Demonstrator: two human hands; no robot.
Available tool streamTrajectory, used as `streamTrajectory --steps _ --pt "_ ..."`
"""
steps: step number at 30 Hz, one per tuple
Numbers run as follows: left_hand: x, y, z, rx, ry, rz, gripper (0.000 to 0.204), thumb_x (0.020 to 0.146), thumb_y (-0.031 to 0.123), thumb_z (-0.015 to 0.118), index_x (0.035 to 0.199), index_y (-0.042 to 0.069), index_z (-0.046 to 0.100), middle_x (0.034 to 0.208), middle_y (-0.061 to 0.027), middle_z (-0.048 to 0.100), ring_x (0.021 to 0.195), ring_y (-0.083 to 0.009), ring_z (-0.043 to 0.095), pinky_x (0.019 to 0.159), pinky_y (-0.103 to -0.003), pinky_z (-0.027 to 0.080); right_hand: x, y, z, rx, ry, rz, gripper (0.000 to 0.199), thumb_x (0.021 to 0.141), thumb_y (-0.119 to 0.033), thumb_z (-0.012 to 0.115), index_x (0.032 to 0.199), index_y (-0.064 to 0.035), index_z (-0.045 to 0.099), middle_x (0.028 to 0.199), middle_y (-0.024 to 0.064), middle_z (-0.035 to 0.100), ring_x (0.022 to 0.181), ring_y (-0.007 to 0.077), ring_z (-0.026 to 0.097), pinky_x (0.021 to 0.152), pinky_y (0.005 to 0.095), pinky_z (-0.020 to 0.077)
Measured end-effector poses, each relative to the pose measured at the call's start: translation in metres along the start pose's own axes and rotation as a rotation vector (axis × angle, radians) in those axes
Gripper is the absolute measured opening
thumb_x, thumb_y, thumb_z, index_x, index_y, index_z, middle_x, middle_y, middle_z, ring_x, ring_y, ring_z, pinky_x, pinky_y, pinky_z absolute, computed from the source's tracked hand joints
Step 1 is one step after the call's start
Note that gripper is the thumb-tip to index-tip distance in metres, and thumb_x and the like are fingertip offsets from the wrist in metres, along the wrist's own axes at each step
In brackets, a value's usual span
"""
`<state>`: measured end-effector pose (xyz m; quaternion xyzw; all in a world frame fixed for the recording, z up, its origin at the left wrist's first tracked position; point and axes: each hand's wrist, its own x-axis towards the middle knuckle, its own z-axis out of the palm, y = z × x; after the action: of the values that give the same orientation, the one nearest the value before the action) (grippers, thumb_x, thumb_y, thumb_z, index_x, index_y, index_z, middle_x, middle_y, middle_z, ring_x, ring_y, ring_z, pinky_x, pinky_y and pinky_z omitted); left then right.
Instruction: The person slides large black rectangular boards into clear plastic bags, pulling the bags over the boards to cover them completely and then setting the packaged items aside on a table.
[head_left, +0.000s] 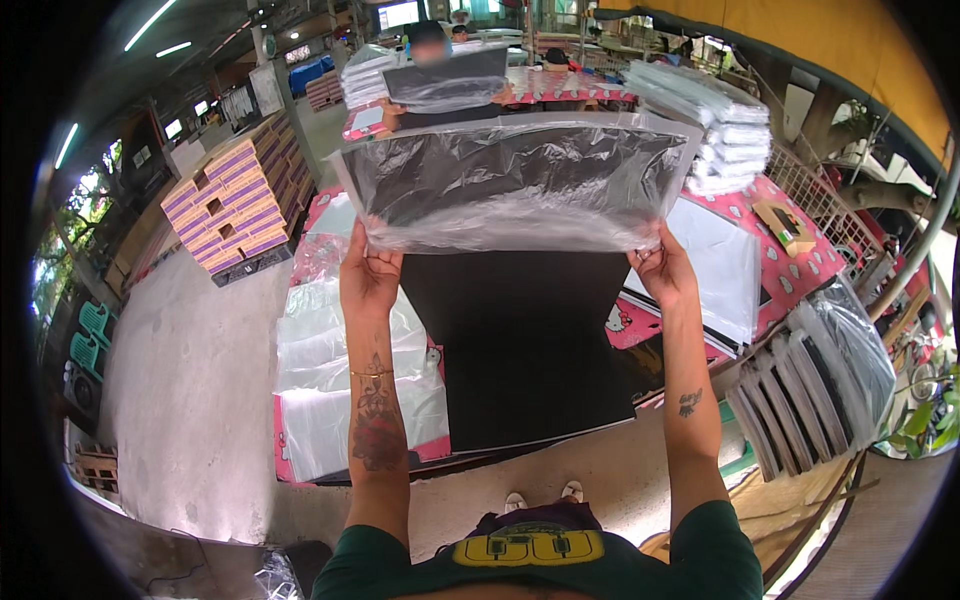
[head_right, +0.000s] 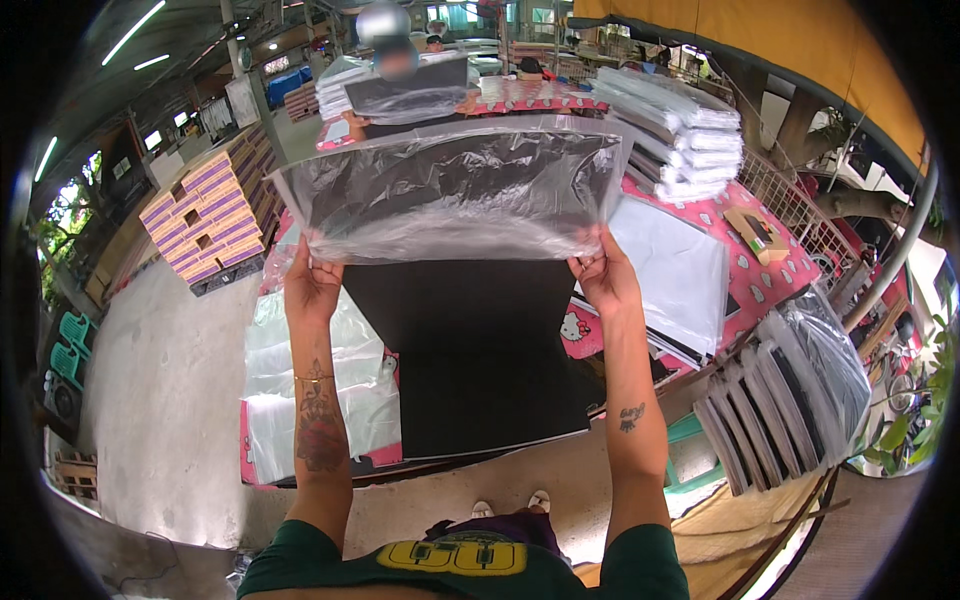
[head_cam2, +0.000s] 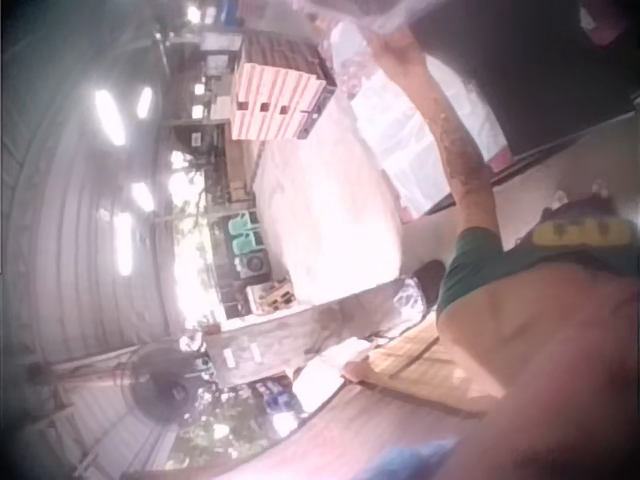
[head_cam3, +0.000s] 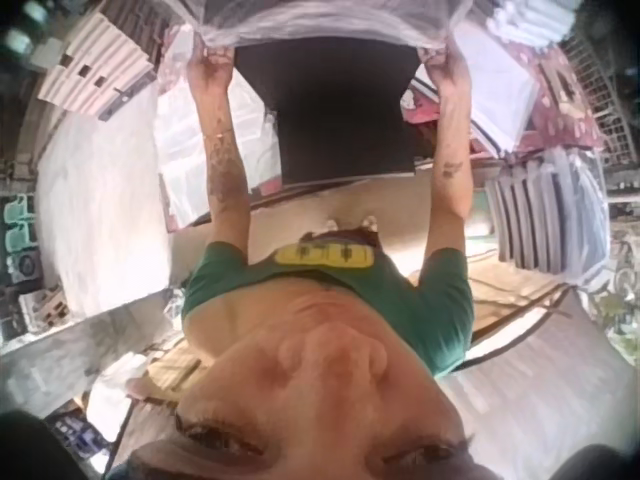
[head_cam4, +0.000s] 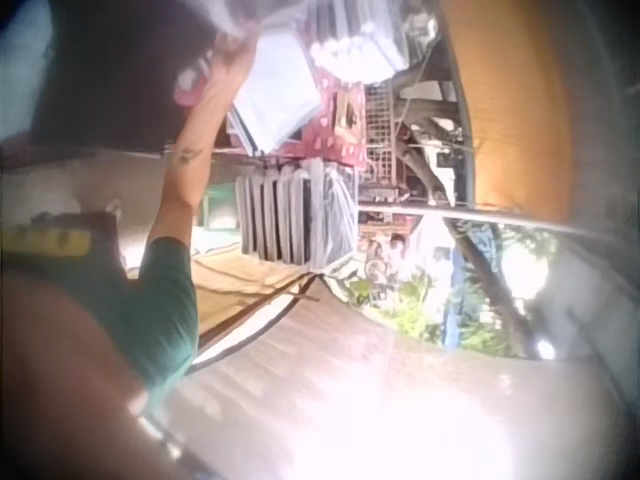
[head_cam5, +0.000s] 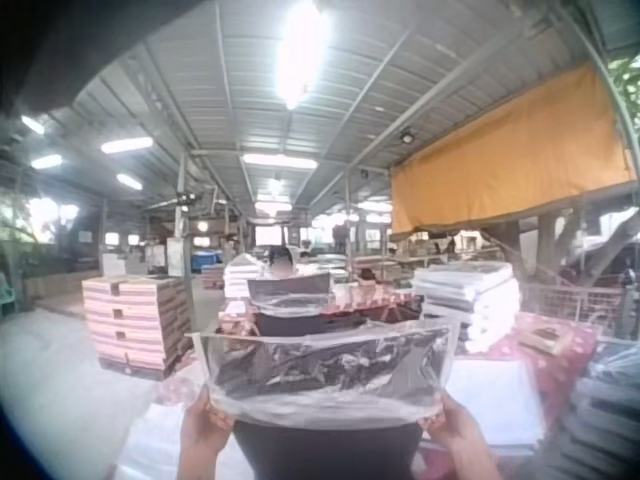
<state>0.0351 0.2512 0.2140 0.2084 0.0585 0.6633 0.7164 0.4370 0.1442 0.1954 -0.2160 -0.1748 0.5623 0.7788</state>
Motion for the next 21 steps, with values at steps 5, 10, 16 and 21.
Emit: streamTrajectory --steps 5,10,16,21 --pt "0.016 -0.028 -0.088 -0.033 0.228 -0.081 0.019 0.094 0.013 0.048 0.108 0.004 0.057 0.108 -0.0093 0.062 0.104 -0.0238 0.058 0.098 -0.043 0.042 0.024 0.035 -0.043 -0.003 0.065 0.069 0.015 0.092 -0.023 0.055 0.099 -0.0110 0.060 0.095 0.0041 0.066 0.090 0.0170 0.061 0.086 0.0393 0.0470" --pt "-0.010 -0.062 -0.265 0.024 0.056 -0.256 0.021 0.092 0.015 0.050 0.106 0.002 0.058 0.106 -0.0094 0.062 0.097 -0.0227 0.059 0.090 -0.039 0.045 0.049 0.104 -0.197 0.071 0.008 0.296 0.018 0.092 -0.028 0.055 0.101 -0.0129 0.058 0.088 0.0017 0.062 0.088 0.0162 0.059 0.081 0.0395 0.0464" --pt "-0.031 -0.096 -0.168 0.855 0.256 -0.065 0.054 0.091 0.027 0.057 0.134 0.000 0.037 0.118 -0.0092 0.056 0.104 -0.0213 0.054 0.091 -0.030 0.039 0.031 0.121 -0.192 -0.684 0.191 -0.154 0.030 0.088 -0.033 0.062 0.103 -0.0079 0.061 0.088 0.0001 0.062 0.082 0.0129 0.057 0.078 0.0308 0.0448" --pt "0.041 -0.165 -0.094 1.350 -0.102 -0.004 0.039 0.092 0.026 0.056 0.119 -0.002 0.051 0.103 -0.0059 0.061 0.094 -0.0135 0.055 0.085 -0.027 0.040 0.059 0.034 -0.186 -0.779 0.170 -0.303 0.029 0.083 -0.022 0.069 0.103 -0.0029 0.061 0.088 0.0021 0.063 0.077 0.0135 0.056 0.074 0.0288 0.0453"
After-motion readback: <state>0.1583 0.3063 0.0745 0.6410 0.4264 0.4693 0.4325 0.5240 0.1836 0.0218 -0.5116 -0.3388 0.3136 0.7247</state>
